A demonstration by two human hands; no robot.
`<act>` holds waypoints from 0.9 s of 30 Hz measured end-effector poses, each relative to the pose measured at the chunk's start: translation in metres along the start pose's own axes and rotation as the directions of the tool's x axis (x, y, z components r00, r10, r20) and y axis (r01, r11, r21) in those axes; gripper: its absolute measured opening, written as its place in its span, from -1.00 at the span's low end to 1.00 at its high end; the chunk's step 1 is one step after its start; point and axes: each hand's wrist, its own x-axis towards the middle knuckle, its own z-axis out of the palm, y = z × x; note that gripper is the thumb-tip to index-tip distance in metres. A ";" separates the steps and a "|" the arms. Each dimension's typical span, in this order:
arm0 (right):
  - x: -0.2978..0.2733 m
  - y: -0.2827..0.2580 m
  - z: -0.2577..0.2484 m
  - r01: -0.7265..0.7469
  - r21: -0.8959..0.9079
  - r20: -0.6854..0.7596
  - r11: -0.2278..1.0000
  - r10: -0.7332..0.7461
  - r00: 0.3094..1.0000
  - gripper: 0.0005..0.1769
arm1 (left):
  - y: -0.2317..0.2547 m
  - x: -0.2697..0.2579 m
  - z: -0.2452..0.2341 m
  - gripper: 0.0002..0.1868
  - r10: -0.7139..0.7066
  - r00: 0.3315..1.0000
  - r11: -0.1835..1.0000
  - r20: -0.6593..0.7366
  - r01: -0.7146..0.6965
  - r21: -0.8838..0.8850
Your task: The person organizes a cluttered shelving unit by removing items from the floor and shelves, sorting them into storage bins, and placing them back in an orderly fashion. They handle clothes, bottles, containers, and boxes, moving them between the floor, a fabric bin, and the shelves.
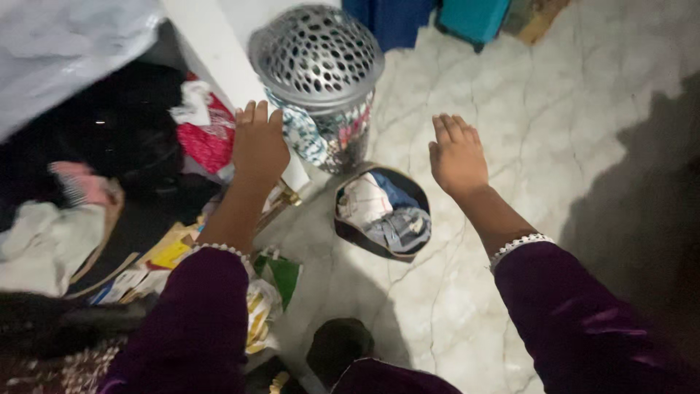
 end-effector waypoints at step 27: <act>0.165 -0.175 -0.210 0.615 0.135 -0.375 0.777 -0.534 0.757 -0.45 | -0.034 -0.033 -0.348 -0.47 -0.210 0.896 0.940 -0.392 0.295 0.170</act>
